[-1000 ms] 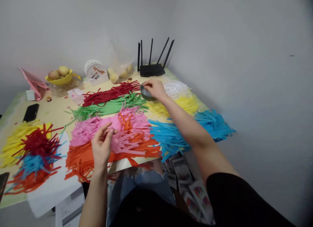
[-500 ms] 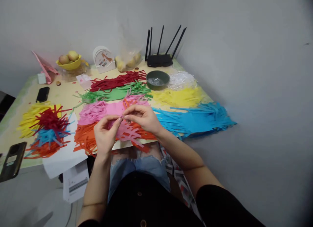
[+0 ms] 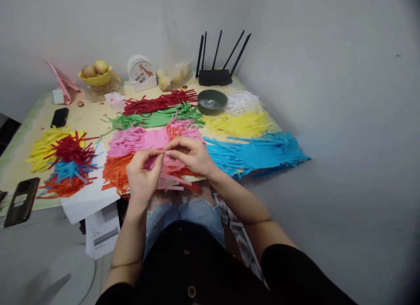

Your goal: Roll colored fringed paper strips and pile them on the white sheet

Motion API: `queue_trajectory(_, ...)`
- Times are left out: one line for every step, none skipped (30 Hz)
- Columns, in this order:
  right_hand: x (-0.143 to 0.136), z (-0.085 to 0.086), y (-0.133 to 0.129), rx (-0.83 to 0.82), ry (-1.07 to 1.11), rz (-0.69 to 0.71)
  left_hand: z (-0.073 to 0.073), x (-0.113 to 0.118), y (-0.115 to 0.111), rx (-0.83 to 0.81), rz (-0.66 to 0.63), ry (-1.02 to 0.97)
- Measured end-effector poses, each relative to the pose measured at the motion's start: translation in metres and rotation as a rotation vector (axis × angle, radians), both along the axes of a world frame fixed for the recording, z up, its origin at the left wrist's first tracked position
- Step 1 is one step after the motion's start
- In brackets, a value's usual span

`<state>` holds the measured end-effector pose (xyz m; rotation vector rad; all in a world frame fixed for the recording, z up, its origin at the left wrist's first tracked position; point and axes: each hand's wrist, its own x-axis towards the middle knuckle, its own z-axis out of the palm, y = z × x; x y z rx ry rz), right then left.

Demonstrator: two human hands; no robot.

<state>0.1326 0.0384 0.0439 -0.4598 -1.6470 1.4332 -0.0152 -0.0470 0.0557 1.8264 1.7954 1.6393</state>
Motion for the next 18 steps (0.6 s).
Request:
queue_trajectory(0.0,-0.001,-0.001,-0.004,-0.009,-0.009,-0.001,0.0,0.0,0.023,0.004,0.053)
queue_trajectory(0.0,-0.001,-0.001,-0.011,-0.018,-0.014,-0.002,0.0,0.0,0.04,-0.002,0.086)
queue_trajectory(0.0,-0.002,-0.002,-0.017,-0.027,-0.02,-0.004,-0.001,-0.001,0.044,-0.017,0.091)
queue_trajectory(0.0,-0.002,-0.003,-0.019,-0.036,-0.026,-0.005,-0.001,0.0,0.037,-0.035,0.072)
queue_trajectory(0.0,-0.001,-0.004,-0.021,-0.044,-0.032,-0.007,-0.002,0.0,0.024,-0.05,0.039)
queue_trajectory(0.0,-0.001,-0.005,-0.023,-0.048,-0.038,-0.008,-0.002,0.0,0.012,-0.056,0.005)
queue_trajectory(0.0,-0.001,-0.005,-0.031,-0.046,-0.039,-0.009,-0.003,0.0,0.003,-0.05,-0.021)
queue_trajectory(-0.001,-0.001,-0.006,-0.045,-0.038,-0.034,-0.01,-0.003,0.0,-0.003,-0.038,-0.031)
queue_trajectory(-0.002,-0.001,-0.006,-0.065,-0.027,-0.023,-0.011,-0.003,0.0,-0.005,-0.025,-0.022)
queue_trajectory(-0.003,-0.002,-0.006,-0.089,-0.017,-0.009,-0.011,-0.002,0.0,0.002,-0.01,0.005)
queue_trajectory(-0.004,-0.003,-0.006,-0.114,-0.007,0.003,-0.012,-0.001,0.0,0.015,0.01,0.049)
queue_trajectory(-0.005,-0.004,-0.006,-0.136,0.003,0.01,-0.011,-0.001,0.0,0.035,0.036,0.104)
queue_trajectory(-0.006,-0.006,-0.005,-0.156,0.014,0.012,-0.011,0.0,0.0,0.058,0.062,0.165)
queue_trajectory(-0.007,-0.007,-0.005,-0.175,0.024,0.009,-0.011,0.001,-0.001,0.079,0.078,0.218)
queue_trajectory(-0.007,-0.009,-0.005,-0.191,0.034,0.001,-0.01,0.001,-0.001,0.092,0.076,0.251)
queue_trajectory(-0.008,-0.01,-0.005,-0.203,0.041,-0.008,-0.01,0.001,-0.001,0.091,0.052,0.257)
queue_trajectory(-0.008,-0.01,-0.005,-0.212,0.045,-0.015,-0.009,0.001,-0.001,0.08,0.014,0.24)
queue_trajectory(-0.007,-0.011,-0.005,-0.217,0.049,-0.018,-0.009,0.001,-0.002,0.065,-0.024,0.209)
